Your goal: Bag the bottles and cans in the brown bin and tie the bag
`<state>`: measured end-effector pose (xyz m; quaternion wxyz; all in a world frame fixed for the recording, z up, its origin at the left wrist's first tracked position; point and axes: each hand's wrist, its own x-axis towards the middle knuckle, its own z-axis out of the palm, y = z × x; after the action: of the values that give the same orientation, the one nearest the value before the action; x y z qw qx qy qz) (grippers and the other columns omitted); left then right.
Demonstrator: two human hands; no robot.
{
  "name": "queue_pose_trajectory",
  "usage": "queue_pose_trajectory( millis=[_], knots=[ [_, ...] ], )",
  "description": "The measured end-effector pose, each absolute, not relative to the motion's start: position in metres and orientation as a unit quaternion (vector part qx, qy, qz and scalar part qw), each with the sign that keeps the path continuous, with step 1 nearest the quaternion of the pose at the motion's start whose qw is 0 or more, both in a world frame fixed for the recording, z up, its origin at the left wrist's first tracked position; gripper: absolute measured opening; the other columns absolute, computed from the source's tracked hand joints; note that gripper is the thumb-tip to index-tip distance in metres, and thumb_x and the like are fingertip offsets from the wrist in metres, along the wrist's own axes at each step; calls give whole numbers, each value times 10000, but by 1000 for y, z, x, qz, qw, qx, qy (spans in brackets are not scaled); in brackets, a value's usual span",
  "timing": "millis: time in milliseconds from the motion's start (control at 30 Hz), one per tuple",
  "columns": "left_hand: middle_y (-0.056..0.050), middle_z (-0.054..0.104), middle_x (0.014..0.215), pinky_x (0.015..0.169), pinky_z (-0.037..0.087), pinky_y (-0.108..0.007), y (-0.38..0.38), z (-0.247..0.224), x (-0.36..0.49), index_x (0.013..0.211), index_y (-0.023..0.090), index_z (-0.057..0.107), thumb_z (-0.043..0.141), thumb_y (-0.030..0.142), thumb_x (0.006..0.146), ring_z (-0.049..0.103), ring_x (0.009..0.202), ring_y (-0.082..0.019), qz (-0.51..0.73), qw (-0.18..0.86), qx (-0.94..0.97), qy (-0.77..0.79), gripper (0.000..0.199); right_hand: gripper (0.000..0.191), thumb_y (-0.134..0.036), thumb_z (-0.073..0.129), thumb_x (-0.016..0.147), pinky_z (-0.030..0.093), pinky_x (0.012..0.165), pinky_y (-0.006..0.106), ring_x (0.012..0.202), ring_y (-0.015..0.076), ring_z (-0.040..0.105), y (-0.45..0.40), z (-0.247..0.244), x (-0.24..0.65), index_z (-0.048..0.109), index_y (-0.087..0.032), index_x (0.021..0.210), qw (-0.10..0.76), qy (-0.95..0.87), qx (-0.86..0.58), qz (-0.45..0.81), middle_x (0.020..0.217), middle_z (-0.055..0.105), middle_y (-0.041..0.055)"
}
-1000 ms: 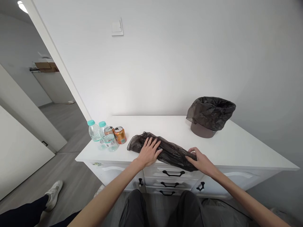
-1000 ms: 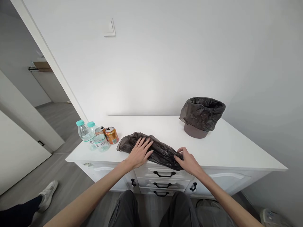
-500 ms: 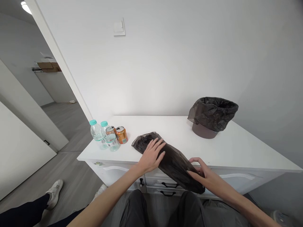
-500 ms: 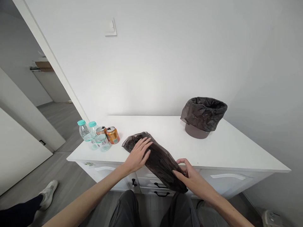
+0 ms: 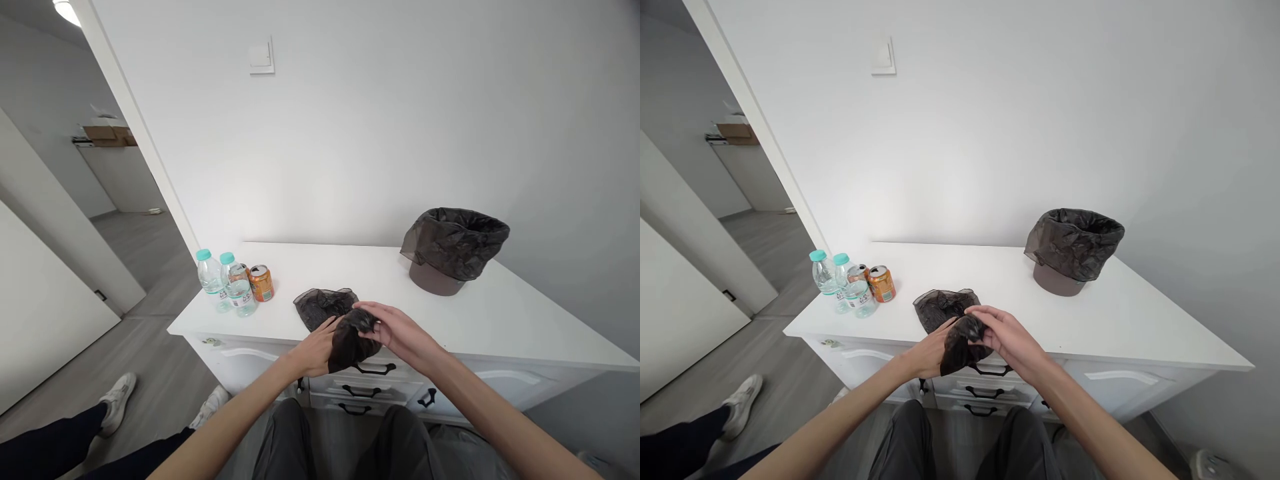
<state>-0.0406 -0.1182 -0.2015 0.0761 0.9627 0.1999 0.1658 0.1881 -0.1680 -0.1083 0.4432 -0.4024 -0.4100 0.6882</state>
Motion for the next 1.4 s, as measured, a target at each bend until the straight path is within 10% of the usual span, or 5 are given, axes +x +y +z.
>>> queue_pose_trajectory(
  millis=[300, 533, 833, 1100, 1400],
  knots=[
    [-147, 606, 1381, 1184, 430, -494, -146, -189, -101, 1325, 202, 531, 448, 163, 964, 518, 1379, -252, 246, 89, 908, 328, 372, 111, -238, 713, 914, 608, 1023, 412, 1009, 252, 751, -104, -145, 149, 643, -166, 960, 498, -260, -389, 730, 957, 737, 121],
    [-191, 380, 1602, 1230, 328, -542, -157, -175, -101, 1512, 196, 281, 685, 349, 825, 330, 1508, -337, 263, 54, 915, 301, 812, 136, -236, 619, 971, 616, 982, 368, 979, 221, 760, -82, -162, 134, 572, -161, 1073, 490, -256, -449, 703, 1068, 730, 165],
    [-119, 563, 1481, 1166, 406, -498, -143, -197, -92, 1499, 222, 413, 647, 396, 933, 489, 1389, -283, 219, 115, 906, 343, 637, 970, -395, 754, 892, 474, 1143, 437, 1160, 224, 695, -109, -148, 137, 132, -227, 1617, 442, -431, -525, 587, 1338, 650, 151],
    [-84, 720, 1076, 966, 467, -420, -132, -192, -85, 1044, 215, 659, 500, 360, 997, 633, 1054, -254, 289, 226, 828, 424, 221, 881, -450, 836, 749, 278, 1242, 542, 1496, 344, 377, -156, -141, 186, 465, -327, 1538, 248, -796, -409, 370, 1602, 453, 58],
    [54, 434, 673, 606, 348, -250, -133, -185, -84, 775, 229, 385, 354, 481, 1036, 426, 638, -128, 309, 291, 773, 471, 364, 353, -509, 486, 990, 496, 967, 437, 1096, 311, 673, -141, -167, 208, 692, -285, 1167, 265, -786, -472, 298, 1197, 741, 57]
  ],
)
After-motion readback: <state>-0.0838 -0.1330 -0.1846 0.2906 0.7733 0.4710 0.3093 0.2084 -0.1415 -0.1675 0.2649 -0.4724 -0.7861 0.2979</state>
